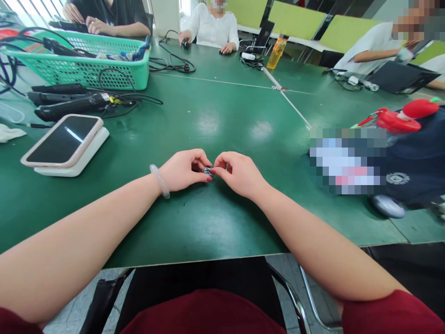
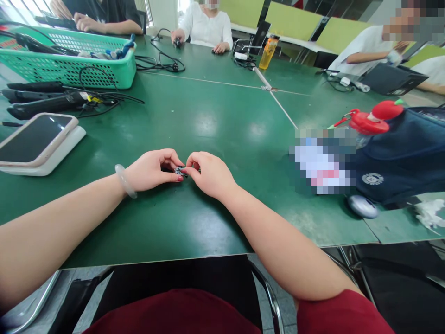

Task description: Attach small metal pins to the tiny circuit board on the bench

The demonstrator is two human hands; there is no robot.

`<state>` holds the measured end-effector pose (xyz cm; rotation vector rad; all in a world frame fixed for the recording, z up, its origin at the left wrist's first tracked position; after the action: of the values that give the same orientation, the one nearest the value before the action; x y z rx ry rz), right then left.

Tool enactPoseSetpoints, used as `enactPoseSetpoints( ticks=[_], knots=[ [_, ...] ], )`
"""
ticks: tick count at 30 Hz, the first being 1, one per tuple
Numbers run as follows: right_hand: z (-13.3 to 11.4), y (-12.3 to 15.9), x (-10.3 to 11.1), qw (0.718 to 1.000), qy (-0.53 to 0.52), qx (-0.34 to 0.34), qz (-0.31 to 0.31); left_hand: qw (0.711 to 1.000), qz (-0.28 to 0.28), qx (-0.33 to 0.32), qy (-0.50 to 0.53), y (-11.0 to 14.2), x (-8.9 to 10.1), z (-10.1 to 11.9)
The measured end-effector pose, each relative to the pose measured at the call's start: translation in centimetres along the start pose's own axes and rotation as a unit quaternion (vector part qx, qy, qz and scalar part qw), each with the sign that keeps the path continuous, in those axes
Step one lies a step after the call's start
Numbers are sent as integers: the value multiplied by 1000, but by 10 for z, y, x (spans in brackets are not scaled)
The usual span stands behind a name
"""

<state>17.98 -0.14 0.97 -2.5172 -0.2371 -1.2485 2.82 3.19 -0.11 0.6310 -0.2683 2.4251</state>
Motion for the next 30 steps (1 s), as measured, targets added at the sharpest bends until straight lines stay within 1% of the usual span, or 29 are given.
enactPoseSetpoints(
  ticks=[9, 16, 20, 24, 30],
  knots=[
    [-1, 0, 1, 1000, -2, 14, 13, 1000, -10, 7, 12, 1, -1, 1],
    [-2, 2, 1, 1000, -8, 18, 13, 1000, -5, 4, 15, 0, -1, 0],
    [-6, 3, 3, 999, -21, 39, 24, 1000, -3, 9, 21, 0, 0, 0],
    [-9, 4, 1, 998, -10, 57, 11, 1000, -8, 8, 24, 0, -1, 1],
    [-7, 4, 1, 998, -12, 50, 20, 1000, -4, 8, 18, 0, -1, 2]
  ],
)
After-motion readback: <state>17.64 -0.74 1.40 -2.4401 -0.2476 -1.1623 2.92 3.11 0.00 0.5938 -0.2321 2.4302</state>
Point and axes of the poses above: each hand's wrist, its own y-axis away from the middle knuckle, its own x-axis out of the back of the hand, z = x × y, the point moved 4 cm from there along -y, towards the middle knuckle, and after that the axes turned 1 degree about -z, right-handed, at the moved point
